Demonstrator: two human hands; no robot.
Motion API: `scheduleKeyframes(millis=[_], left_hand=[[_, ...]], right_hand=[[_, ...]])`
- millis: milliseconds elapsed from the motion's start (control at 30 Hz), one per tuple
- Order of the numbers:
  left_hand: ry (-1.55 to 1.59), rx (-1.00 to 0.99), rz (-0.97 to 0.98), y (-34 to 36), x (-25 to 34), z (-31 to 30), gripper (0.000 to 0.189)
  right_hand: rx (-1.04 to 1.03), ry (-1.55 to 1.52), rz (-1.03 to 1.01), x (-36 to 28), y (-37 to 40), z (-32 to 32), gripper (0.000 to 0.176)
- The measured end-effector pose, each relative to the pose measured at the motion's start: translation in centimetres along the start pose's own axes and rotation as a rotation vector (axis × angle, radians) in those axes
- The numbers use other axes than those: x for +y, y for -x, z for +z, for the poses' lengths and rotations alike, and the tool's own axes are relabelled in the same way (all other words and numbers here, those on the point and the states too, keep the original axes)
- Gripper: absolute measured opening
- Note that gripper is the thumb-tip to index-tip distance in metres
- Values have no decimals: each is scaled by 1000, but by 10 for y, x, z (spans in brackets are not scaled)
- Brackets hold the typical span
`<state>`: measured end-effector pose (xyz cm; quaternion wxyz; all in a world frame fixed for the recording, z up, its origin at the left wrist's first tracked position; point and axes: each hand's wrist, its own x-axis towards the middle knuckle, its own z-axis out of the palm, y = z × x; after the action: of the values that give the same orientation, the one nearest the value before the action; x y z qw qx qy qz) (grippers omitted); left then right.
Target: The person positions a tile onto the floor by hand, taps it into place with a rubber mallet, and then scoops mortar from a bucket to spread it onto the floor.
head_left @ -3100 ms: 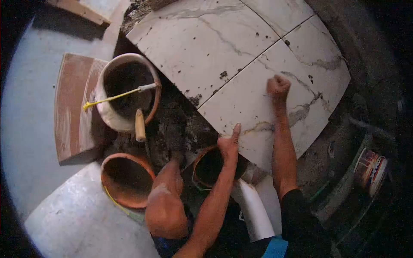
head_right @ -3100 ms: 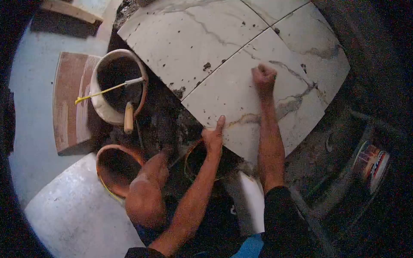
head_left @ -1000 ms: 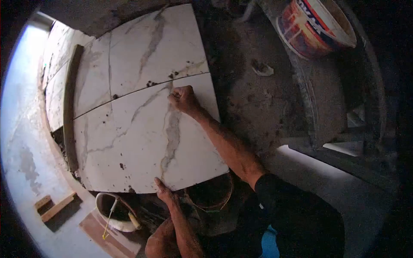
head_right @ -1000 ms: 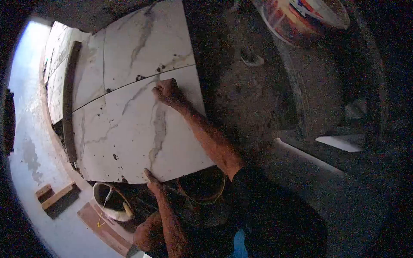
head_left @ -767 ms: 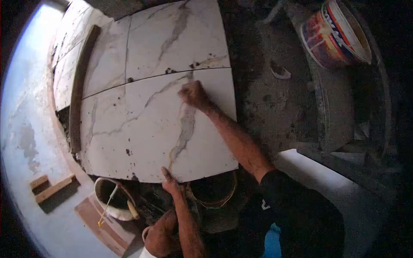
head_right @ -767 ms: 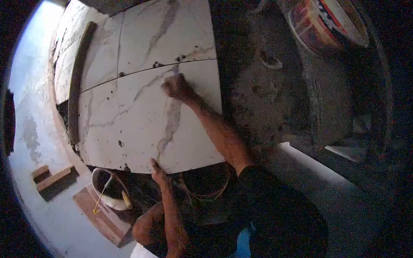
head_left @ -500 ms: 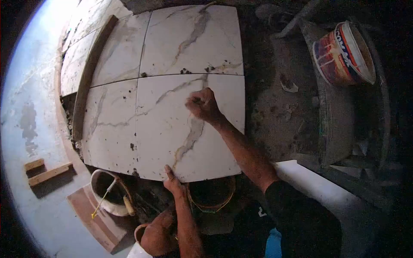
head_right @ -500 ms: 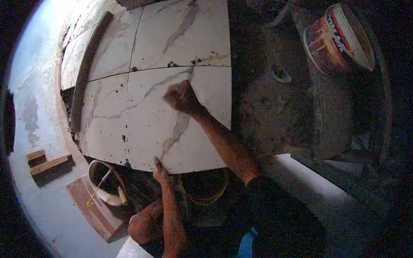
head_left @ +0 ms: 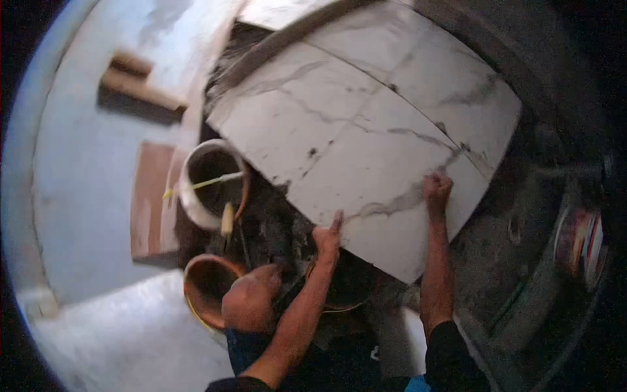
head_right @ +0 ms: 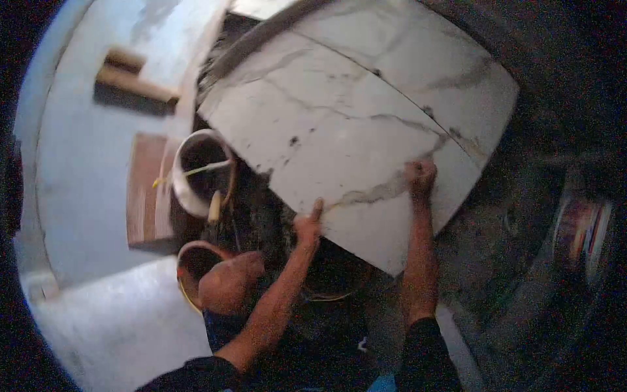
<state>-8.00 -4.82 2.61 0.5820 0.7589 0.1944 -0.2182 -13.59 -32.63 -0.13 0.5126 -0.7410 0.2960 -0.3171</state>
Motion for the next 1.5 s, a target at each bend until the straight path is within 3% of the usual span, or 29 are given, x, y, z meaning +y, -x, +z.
scheduleKeyframes(millis=[67, 133, 200, 233, 267, 333, 400, 433, 467, 500, 567, 600, 633, 700, 733, 833, 900, 933, 967, 1000, 1033, 1133, 1200, 1267, 1367, 1500], left_hand=[[167, 9, 198, -1, -1, 6, 56], [74, 26, 142, -7, -9, 1, 58], [106, 10, 54, -21, -27, 6, 64], [159, -17, 29, -22, -24, 10, 69], [275, -62, 52, -9, -16, 4, 77], [7, 624, -29, -18, -46, 55, 95], [164, 422, -18, 3, -24, 76, 105], [110, 152, -16, 50, 48, 31, 97], [272, 19, 29, 92, 97, 7, 93], [285, 71, 273, 116, 111, 14, 73], [521, -475, 254, 167, 171, -68, 35], [549, -450, 252, 178, 178, -92, 35], [282, -393, 421, 189, 181, -110, 32], [0, -294, 563, 196, 172, -153, 29], [192, -172, 614, 181, 142, -166, 27], [428, 104, 462, 167, 67, -238, 26], [533, 273, 38, 158, -14, -262, 32], [285, 408, -94, 148, -81, -264, 30], [489, 483, -193, 145, -159, -262, 31], [365, 569, -484, 158, -169, -287, 32], [702, 704, -375, 166, -206, -296, 33], [911, 828, -212, 159, -215, -354, 32], [876, 764, -394, 128, -249, -373, 34], [865, 757, -439, 96, -295, -384, 37], [869, 755, -323, 51, -272, -406, 42], [940, 676, -143, 48, -242, -408, 50]], right_hand=[[15, -66, 92, -15, 7, 2, 25], [-90, -240, 36, -45, 34, 4, 28], [-183, -267, 80, -113, 79, 13, 30], [-236, -118, -64, -123, 103, 10, 30], [-459, -32, 57, -116, 132, -4, 29], [-607, 145, 197, -127, 194, -12, 27], [-605, 315, 303, -136, 245, -43, 26], [-609, 386, 334, -137, 253, -60, 25], [-621, 456, 351, -143, 259, -79, 24], [-645, 516, 372, -142, 262, -89, 24], [-691, 623, 387, -152, 263, -114, 22], [-720, 664, 387, -153, 263, -119, 22], [-748, 704, 392, -152, 265, -127, 21], [-815, 770, 383, -160, 270, -124, 20], [-844, 775, 377, -162, 268, -124, 19], [-912, 806, 352, -163, 269, -112, 18], [-943, 807, 319, -165, 260, -96, 17], [-965, 817, 308, -166, 257, -89, 17], [-984, 827, 288, -169, 252, -82, 17], [-1010, 820, 262, -169, 247, -70, 16], [-1028, 829, 248, -170, 245, -62, 16], [-1090, 861, 203, -163, 245, -36, 16], [-1123, 893, 188, -156, 247, -27, 16], [-1150, 934, 185, -156, 251, -23, 17], [-1184, 993, 182, -155, 252, -27, 17], [-1227, 1061, 171, -160, 255, -51, 19]])
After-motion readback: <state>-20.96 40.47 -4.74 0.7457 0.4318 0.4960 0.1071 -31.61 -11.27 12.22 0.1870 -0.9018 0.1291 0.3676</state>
